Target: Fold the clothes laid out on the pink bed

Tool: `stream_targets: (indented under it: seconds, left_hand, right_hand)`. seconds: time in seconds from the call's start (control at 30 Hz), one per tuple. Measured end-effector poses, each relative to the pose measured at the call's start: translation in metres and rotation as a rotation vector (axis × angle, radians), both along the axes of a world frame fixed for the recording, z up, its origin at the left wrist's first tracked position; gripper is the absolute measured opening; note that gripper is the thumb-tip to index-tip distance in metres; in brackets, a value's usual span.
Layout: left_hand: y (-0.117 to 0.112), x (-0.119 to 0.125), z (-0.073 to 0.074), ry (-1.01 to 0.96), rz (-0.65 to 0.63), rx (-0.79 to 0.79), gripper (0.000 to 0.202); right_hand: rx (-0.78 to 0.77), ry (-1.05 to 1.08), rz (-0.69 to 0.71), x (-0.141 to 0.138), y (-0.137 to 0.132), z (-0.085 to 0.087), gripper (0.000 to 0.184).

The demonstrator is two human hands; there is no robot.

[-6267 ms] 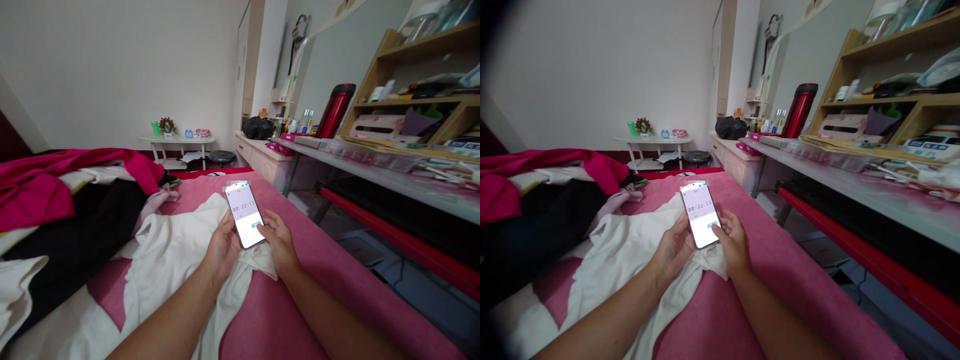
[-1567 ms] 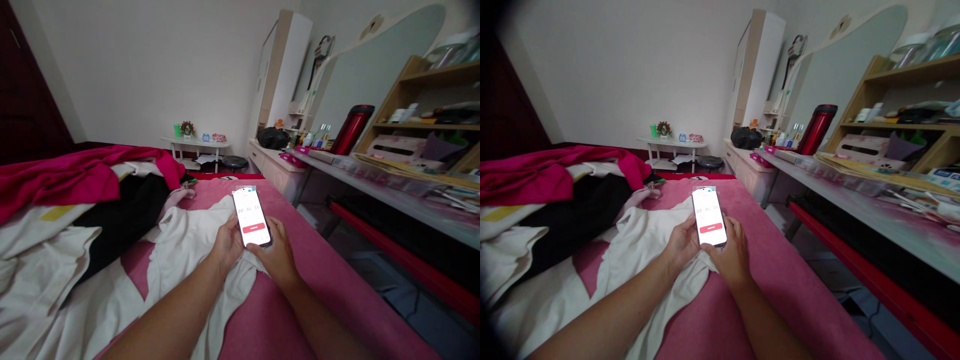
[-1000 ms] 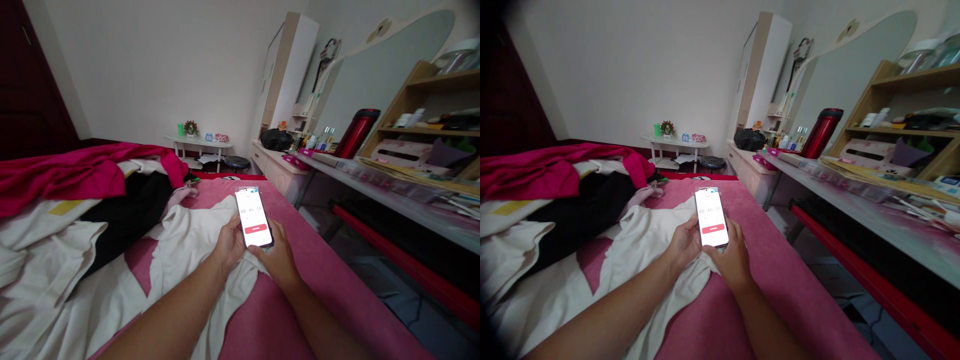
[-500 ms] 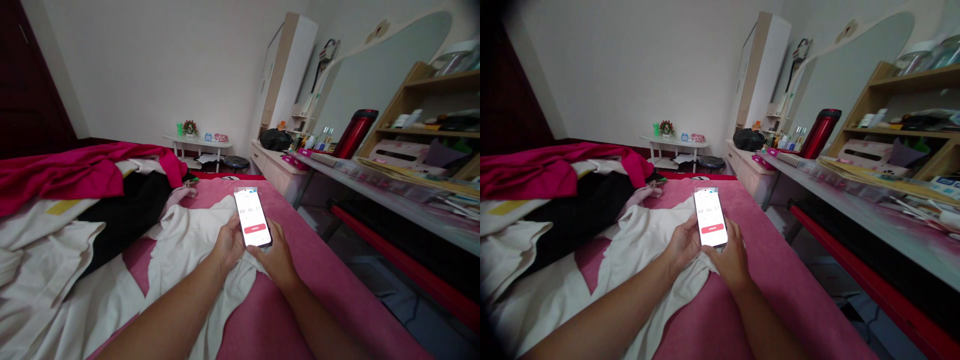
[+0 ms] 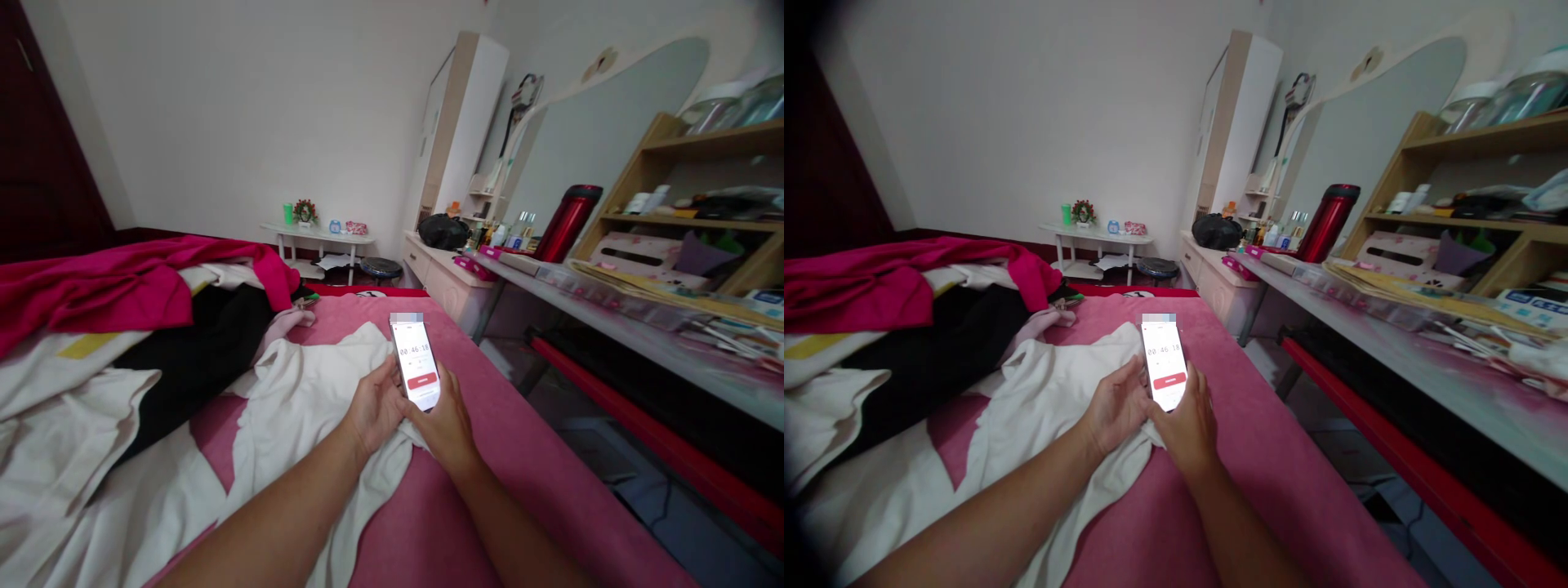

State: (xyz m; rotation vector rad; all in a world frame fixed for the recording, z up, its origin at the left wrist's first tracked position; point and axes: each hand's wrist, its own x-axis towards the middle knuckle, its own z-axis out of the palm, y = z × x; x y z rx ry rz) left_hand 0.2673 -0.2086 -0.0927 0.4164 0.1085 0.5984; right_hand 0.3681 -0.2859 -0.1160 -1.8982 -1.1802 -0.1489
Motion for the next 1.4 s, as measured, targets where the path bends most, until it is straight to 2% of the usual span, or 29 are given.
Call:
stream_targets:
  seconds: [0.27,0.37,0.47,0.67,0.93,1.13,1.4]
  left_hand:
    - [-0.0029,0.0000,0.0040,0.026,-0.004,0.008,0.030]
    - [-0.0039,-0.0003,0.0050,0.041,-0.019,0.026,0.030]
    - [-0.0035,0.0003,0.0039,0.038,-0.035,0.052,0.032]
    - [-0.0028,0.0023,0.0002,0.040,-0.045,0.087,0.035]
    - [-0.0070,0.0026,0.0014,0.008,-0.010,0.222,0.039]
    - [-0.0046,0.0044,-0.0021,0.005,-0.022,0.260,0.038]
    - [-0.0037,0.0038,-0.0027,0.076,-0.037,0.219,0.036]
  right_hand:
    - [0.020,-0.005,-0.065,-0.0037,0.0003,0.0002,0.078]
    - [0.001,0.000,-0.092,-0.0045,0.0001,0.0011,0.075]
    - [0.032,0.003,-0.094,-0.0048,0.0000,0.0018,0.071]
    - [0.072,-0.002,-0.099,-0.0042,0.0003,0.0019,0.077]
    - [0.117,0.012,-0.112,-0.0035,0.0004,0.0031,0.080]
    - [0.117,0.011,-0.144,-0.0046,-0.0006,0.0047,0.084]
    - [0.159,0.000,-0.148,-0.0027,0.0010,0.0018,0.086]
